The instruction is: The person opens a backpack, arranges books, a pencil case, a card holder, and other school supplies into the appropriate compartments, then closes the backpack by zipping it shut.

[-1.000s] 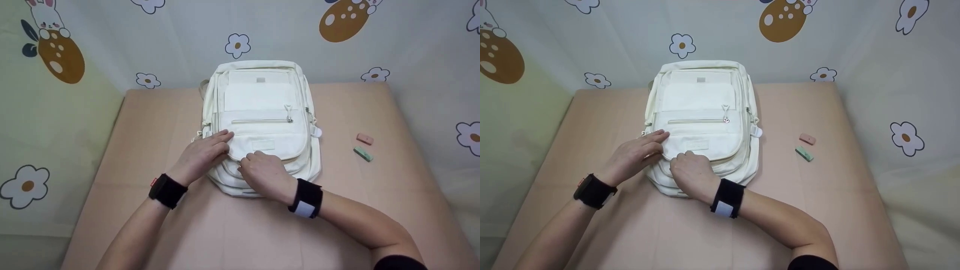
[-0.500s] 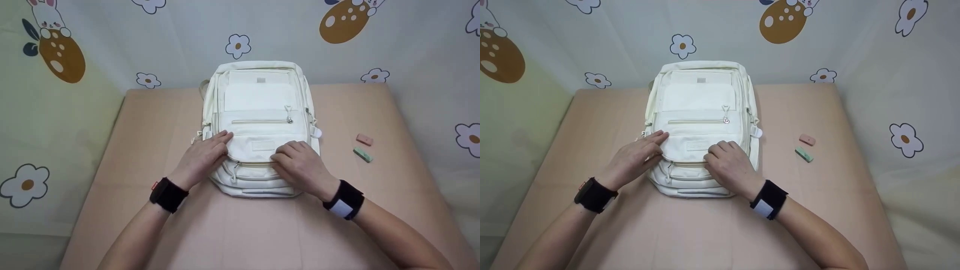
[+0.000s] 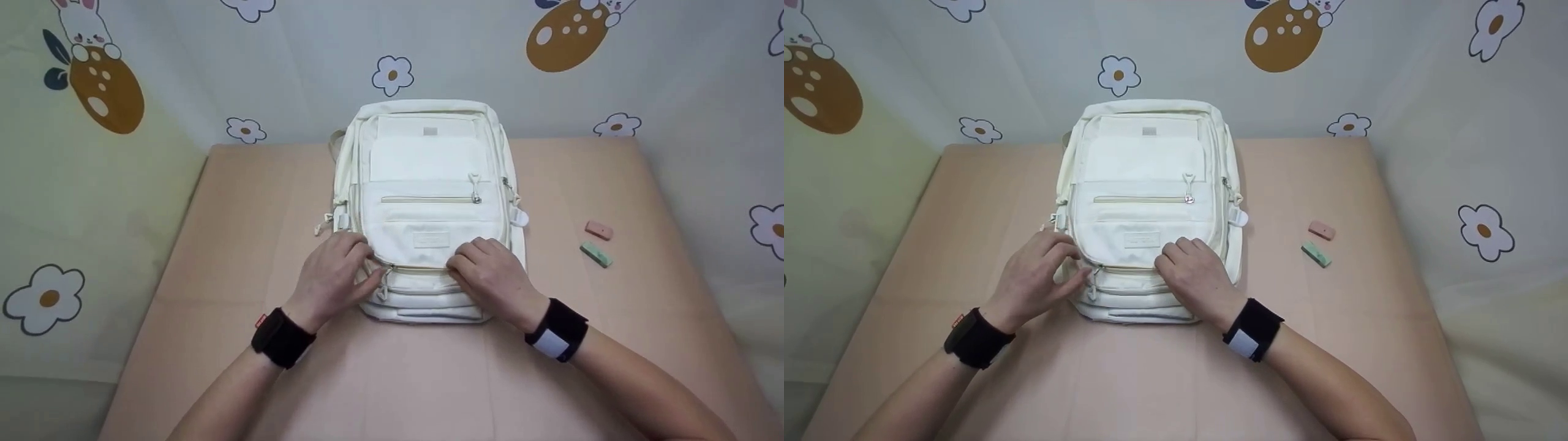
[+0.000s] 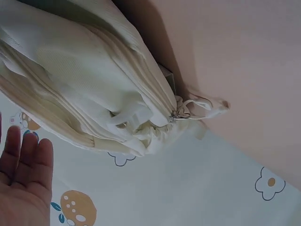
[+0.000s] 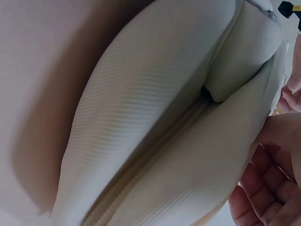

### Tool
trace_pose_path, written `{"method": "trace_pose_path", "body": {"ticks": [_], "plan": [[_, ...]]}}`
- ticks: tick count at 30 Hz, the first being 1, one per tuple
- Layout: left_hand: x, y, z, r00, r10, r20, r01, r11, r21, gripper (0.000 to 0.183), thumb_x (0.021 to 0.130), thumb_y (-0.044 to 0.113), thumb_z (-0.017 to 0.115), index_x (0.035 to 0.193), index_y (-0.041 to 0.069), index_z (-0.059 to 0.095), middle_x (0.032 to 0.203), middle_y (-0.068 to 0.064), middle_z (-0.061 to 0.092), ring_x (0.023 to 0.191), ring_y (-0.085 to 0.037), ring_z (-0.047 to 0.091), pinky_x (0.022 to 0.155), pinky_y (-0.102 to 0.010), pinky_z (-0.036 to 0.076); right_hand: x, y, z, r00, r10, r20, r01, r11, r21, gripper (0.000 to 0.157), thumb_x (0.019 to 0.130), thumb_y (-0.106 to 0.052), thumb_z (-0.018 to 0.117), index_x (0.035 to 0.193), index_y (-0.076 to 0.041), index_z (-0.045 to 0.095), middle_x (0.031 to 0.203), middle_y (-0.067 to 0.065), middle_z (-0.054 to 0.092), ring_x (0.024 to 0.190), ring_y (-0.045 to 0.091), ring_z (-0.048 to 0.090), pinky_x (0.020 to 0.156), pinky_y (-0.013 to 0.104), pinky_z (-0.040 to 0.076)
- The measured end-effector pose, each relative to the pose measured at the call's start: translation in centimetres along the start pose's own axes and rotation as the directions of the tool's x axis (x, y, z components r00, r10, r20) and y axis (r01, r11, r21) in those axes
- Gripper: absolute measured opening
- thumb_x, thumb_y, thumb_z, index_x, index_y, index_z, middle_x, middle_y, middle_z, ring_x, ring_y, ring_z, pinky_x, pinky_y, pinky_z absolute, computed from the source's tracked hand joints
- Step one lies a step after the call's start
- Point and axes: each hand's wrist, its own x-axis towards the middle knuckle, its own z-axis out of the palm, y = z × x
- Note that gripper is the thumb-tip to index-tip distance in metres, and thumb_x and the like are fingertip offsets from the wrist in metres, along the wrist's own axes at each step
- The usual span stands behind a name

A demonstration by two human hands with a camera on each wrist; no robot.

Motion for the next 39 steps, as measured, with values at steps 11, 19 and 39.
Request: {"method": "trace_pose_path", "body": {"ticks": [11,19,39], "plan": [[-0.3,2.0,1.2,1.0,-0.024,-0.004,0.024,1.0,0.004,0.013,0.09,0.023,0.079,0.094,0.014,0.071,0.088,0.003,0.067,0.076,-0.019,0.061,0.061,-0.034,0.048,-0.1,0.0,0.1,1.0,0.006,-0.023,-0.006,1.0,-0.003,0.005,0.09,-0.005,0.075,0.088,-0.007,0.07,0.086,0.003,0.065,0.075,0.022,0.059,0.061,0.035,0.047],[-0.4,2.0,1.1,0.998,-0.059,-0.005,0.059,0.997,-0.042,0.01,0.092,0.013,0.077,0.094,0.011,0.067,0.082,0.001,0.066,0.072,-0.018,0.062,0.058,-0.032,0.049,-0.1,0.0,0.0,0.999,0.04,0.011,-0.04,0.999,0.007,0.004,0.092,-0.007,0.072,0.088,-0.007,0.071,0.087,0.003,0.066,0.076,0.023,0.06,0.062,0.035,0.047],[-0.5,-1.0,0.1,0.977,-0.203,0.057,0.207,0.975,-0.078,0.011,0.094,0.002,0.069,0.104,0.006,0.069,0.095,-0.006,0.069,0.082,-0.023,0.066,0.067,-0.037,0.055,0.1,-0.2,-0.2,0.999,0.04,0.019,-0.04,0.999,0.009,0.005,0.091,-0.004,0.072,0.088,-0.008,0.07,0.086,0.004,0.065,0.076,0.024,0.059,0.063,0.036,0.046]]}}
